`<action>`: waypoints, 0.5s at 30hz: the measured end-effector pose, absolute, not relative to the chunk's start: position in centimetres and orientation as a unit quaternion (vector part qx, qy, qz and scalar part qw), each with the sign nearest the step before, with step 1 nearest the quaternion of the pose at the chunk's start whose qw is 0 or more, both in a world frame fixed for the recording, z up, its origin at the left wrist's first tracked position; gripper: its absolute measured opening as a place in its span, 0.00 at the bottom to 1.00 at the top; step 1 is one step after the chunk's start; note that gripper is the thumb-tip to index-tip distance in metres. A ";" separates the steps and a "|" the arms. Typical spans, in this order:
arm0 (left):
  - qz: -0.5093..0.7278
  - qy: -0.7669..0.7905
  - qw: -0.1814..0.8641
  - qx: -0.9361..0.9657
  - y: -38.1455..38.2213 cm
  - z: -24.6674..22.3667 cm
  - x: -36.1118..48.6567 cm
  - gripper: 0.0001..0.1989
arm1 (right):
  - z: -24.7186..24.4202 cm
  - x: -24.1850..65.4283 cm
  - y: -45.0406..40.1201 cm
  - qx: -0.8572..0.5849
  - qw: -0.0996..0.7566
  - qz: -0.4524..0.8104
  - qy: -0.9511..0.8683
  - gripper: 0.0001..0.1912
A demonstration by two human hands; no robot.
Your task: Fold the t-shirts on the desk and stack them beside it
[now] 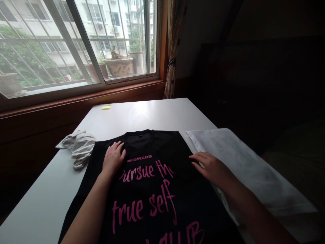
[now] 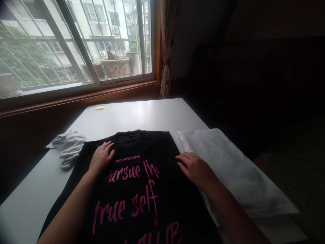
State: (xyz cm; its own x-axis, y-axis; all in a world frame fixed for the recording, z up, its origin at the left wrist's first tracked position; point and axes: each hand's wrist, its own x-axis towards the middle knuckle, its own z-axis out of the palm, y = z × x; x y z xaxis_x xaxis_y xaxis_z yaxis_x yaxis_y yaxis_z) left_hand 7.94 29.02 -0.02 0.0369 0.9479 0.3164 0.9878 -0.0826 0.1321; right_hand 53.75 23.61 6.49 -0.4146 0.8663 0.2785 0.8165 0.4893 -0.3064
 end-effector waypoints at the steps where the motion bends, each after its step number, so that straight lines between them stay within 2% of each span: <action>1: -0.164 -0.675 0.060 -0.717 29.0 0.0 8.0 0.23 | 6.2 54.2 23.5 -0.504 0.209 0.038 -0.837 0.15; 6: -0.156 -0.680 0.051 -0.714 29.0 0.0 8.1 0.23 | 6.1 55.0 23.9 -0.565 0.254 -0.059 -0.783 0.19; 9: -0.146 -0.681 0.051 -0.716 29.0 0.0 8.1 0.24 | 6.4 54.3 24.9 -0.563 0.266 -0.067 -0.780 0.20; 12: -0.139 -0.679 0.051 -0.719 29.1 -0.1 8.1 0.24 | 6.1 52.7 26.0 -0.545 0.245 -0.052 -0.800 0.21; 15: -0.134 -0.679 0.048 -0.720 29.0 0.0 8.0 0.25 | 5.1 50.3 27.1 -0.531 0.196 -0.037 -0.824 0.27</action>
State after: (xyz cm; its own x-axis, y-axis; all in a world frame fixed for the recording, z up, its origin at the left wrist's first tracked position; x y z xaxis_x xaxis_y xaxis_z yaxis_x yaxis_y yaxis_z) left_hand 8.04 29.04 -0.04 0.0415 0.9652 0.2582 0.9909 -0.0728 0.1128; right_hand 50.25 27.14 5.08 -0.3590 0.8607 0.3609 0.8893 0.4328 -0.1475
